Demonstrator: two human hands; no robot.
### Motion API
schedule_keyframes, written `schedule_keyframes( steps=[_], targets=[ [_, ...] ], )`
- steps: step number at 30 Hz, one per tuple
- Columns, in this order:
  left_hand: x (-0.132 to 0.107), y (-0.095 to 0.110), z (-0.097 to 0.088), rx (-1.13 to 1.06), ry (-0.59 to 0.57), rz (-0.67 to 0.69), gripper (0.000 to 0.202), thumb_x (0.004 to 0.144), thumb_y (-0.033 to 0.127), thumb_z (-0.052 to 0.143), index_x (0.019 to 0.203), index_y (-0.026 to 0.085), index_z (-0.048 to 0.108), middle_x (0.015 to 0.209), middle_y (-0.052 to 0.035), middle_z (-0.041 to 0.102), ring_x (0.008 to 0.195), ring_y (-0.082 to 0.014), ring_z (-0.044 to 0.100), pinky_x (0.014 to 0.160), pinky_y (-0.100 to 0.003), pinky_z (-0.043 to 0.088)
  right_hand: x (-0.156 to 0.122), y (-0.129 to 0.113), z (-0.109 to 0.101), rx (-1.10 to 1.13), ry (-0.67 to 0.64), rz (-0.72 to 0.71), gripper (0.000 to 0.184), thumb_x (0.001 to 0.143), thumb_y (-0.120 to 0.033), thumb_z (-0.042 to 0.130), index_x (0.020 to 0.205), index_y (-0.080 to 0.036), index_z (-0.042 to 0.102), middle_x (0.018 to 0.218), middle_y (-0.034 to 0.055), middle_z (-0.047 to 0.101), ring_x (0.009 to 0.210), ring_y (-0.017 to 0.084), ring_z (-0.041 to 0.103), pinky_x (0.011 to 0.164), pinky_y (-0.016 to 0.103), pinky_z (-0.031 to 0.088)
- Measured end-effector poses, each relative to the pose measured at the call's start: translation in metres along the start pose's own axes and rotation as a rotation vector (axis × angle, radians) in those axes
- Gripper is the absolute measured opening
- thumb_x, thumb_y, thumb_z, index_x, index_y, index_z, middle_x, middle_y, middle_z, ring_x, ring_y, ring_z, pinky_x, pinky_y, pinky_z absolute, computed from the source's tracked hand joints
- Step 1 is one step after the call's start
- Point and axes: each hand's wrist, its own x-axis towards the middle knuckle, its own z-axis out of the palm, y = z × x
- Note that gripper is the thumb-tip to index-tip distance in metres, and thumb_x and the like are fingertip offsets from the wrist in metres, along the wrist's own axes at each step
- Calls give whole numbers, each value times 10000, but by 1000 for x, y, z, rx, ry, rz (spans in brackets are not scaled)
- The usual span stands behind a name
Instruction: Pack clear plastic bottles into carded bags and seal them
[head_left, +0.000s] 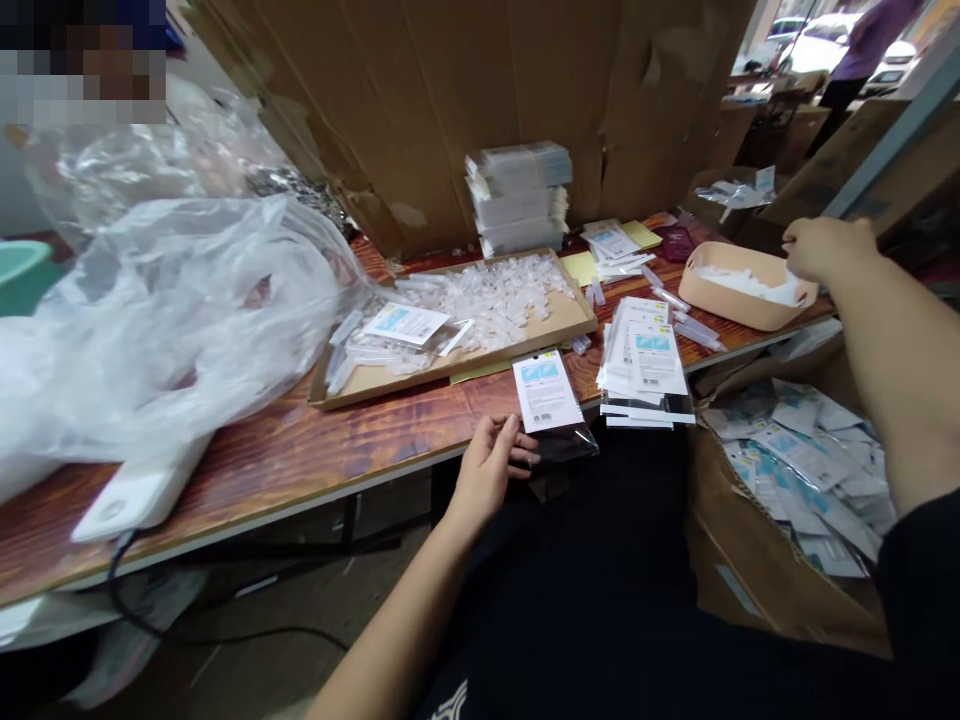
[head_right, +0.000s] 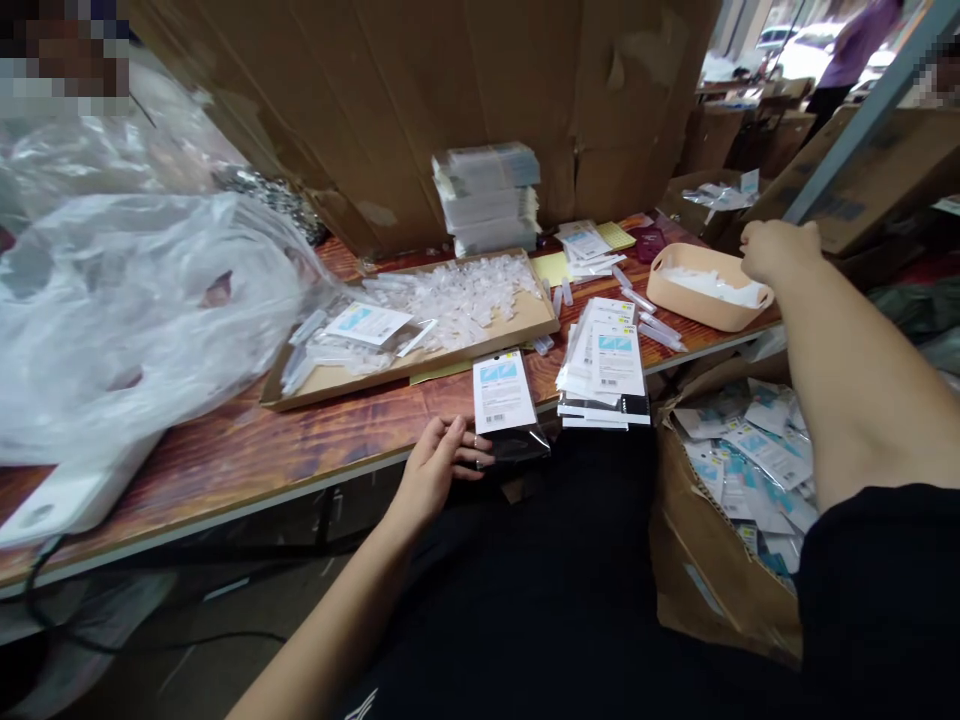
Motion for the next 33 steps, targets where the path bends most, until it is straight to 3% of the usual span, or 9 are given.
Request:
schedule_keyframes(
  steps=[4, 7, 11, 14, 17, 22, 27, 30, 33],
  targets=[
    [-6, -16, -15, 392, 242, 389, 297, 861, 446, 713, 1049, 222, 665, 823, -23, 708, 608, -141, 643, 592, -244, 518, -46, -47, 41, -247, 156, -166, 251, 939, -478, 629, 790, -278, 599, 795, 51, 583, 993, 282, 563, 951, 520, 405],
    [-4, -24, -17, 563, 265, 589, 195, 770, 304, 806, 951, 260, 746, 953, -69, 758, 802, -193, 715, 747, -271, 564, -98, -95, 99, -217, 17, -309, 102, 909, -364, 682, 936, -269, 708, 925, 81, 701, 920, 267, 619, 879, 459, 441],
    [8, -19, -9, 558, 141, 623, 37, 798, 288, 797, 831, 302, 788, 976, -81, 786, 954, -234, 735, 920, -315, 563, -156, -143, 179, -270, -217, -530, 295, 961, -122, 537, 1153, -234, 730, 1139, 111, 756, 1026, 260, 683, 873, 438, 451],
    [8, -3, -6, 485, 92, 611, 42, 824, 279, 782, 790, 304, 786, 974, -69, 793, 967, -219, 738, 971, -316, 550, -167, -162, 212, -143, -243, -544, 292, 1019, -156, 490, 1160, -241, 731, 1155, 105, 763, 1027, 231, 700, 856, 410, 481],
    [-6, 23, -8, 414, 104, 678, 75, 841, 272, 767, 769, 293, 774, 962, -58, 796, 968, -209, 738, 1000, -327, 550, -161, -178, 210, 73, -118, -544, 227, 1021, -218, 537, 1096, -256, 747, 1062, 86, 773, 975, 223, 711, 842, 402, 510],
    [-44, 70, -11, 267, 71, 718, 96, 816, 268, 805, 745, 236, 748, 804, -47, 762, 790, -176, 716, 837, -296, 605, -162, -221, 168, 436, -76, -449, 156, 958, -191, 651, 1059, -270, 741, 1021, 58, 755, 955, 199, 708, 866, 360, 552],
    [-60, 90, -13, -21, -246, 248, 312, 670, 370, 922, 731, 183, 681, 736, -22, 713, 602, -128, 666, 576, -239, 605, -180, -242, 148, 807, -375, -53, 195, 890, -309, 764, 1077, -264, 733, 932, 28, 712, 803, 156, 660, 696, 269, 549],
    [-57, 86, -15, -63, -502, 22, 319, 670, 385, 919, 800, 170, 722, 726, -18, 694, 596, -131, 667, 532, -241, 612, -187, -236, 156, 994, -588, 5, 156, 855, -343, 805, 947, -228, 754, 903, 27, 691, 818, 145, 644, 695, 246, 525],
    [-54, 76, -15, -50, -591, -26, 275, 714, 384, 881, 843, 172, 762, 710, -18, 680, 584, -125, 658, 524, -230, 607, -192, -228, 168, 1033, -690, -15, 201, 847, -388, 818, 908, -205, 760, 906, 35, 671, 837, 146, 624, 689, 246, 498]
  ],
)
